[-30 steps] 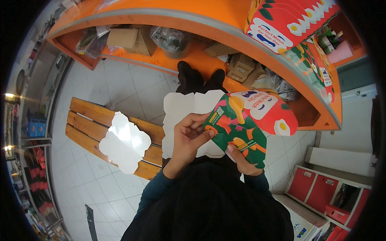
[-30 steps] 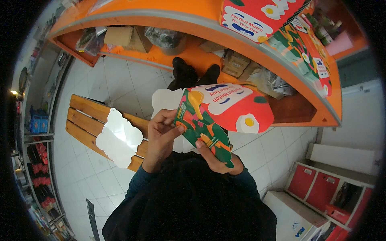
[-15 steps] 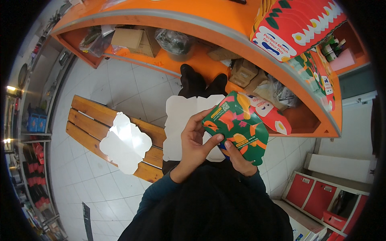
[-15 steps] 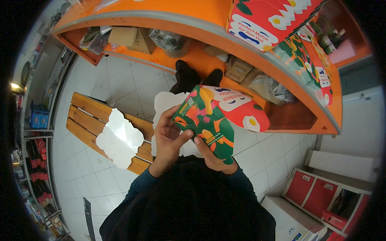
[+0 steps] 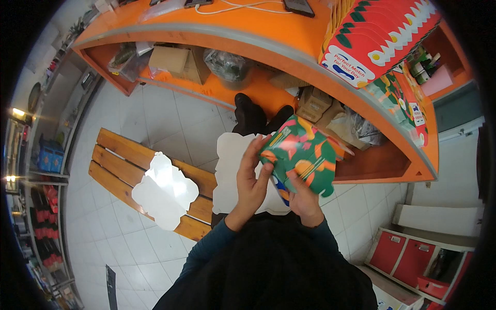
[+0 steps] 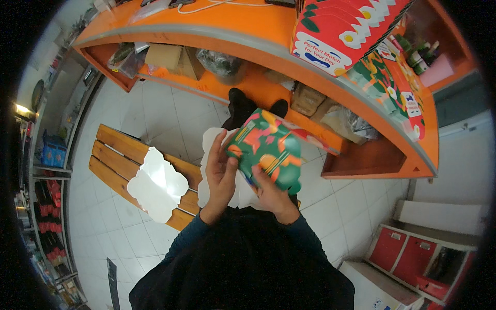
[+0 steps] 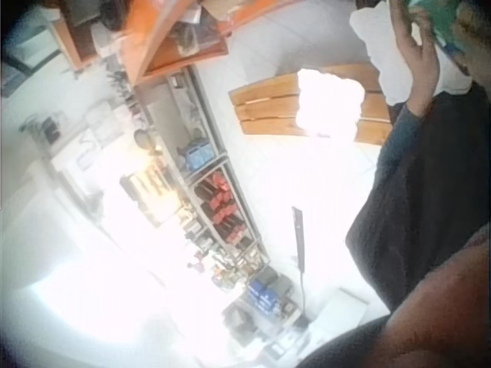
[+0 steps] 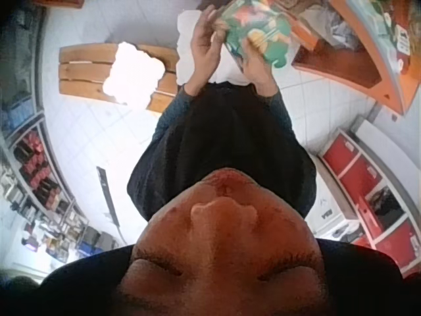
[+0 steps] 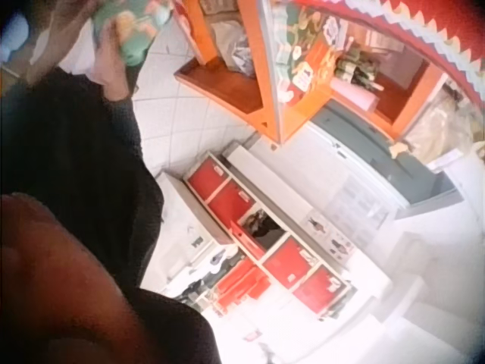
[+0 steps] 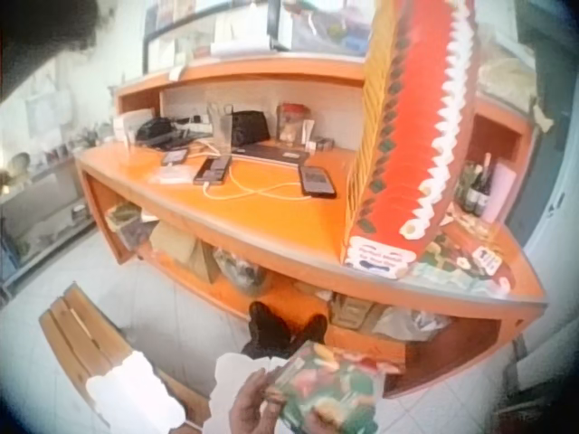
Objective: The person folds and stacks multiple flat-packed cardboard boxes at a counter. They then move to a beverage station, pour a liquid into a plastic cup, add ice from a freezer, and seal the cup using a heat-sealing machine.
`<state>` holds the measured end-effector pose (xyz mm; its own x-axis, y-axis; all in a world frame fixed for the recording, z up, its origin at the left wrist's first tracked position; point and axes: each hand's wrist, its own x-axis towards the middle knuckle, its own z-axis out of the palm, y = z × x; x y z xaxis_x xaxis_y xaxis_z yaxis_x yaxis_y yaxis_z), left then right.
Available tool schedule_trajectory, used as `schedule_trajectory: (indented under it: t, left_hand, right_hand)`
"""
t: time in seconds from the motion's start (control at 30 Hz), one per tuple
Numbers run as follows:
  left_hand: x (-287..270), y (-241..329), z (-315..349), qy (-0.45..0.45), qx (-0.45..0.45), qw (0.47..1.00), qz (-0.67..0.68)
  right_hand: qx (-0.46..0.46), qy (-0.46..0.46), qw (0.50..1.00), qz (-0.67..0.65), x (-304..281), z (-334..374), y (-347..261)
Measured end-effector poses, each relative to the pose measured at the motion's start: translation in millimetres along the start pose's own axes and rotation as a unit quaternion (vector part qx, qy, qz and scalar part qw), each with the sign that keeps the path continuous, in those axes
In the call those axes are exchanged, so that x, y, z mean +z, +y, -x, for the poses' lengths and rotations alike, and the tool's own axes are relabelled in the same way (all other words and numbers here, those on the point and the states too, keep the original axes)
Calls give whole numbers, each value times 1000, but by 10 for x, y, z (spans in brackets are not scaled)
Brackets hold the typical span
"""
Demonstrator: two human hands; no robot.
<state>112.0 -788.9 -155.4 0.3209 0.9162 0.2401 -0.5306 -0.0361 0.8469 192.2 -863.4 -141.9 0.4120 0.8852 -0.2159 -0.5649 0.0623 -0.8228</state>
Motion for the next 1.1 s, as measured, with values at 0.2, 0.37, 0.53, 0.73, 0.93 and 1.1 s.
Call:
schedule_trajectory:
  t: [0.2, 0.37, 0.53, 0.73, 0.93, 1.1]
  left_hand:
    - [-285, 232, -255, -255, 151, 892, -342]
    - [-368, 280, -327, -195, 197, 898, -343]
    - [-373, 246, -290, -134, 106, 959, -224]
    - [-513, 248, -354, -122, 32, 960, -250]
    - [-206, 448, -371, -234, 152, 904, -324]
    - [-336, 482, -369, -392, 184, 806, -403]
  right_hand:
    - [100, -67, 979, -166, -102, -230, -350]
    - [127, -208, 962, -121, -144, -171, -455]
    - [111, -363, 923, -57, -193, -194, -470]
    - [-80, -244, 917, 304, -96, -159, -300]
    - [-56, -96, 987, 114, -70, -345, -224]
    - [53, -41, 992, -103, 12, -308, -374]
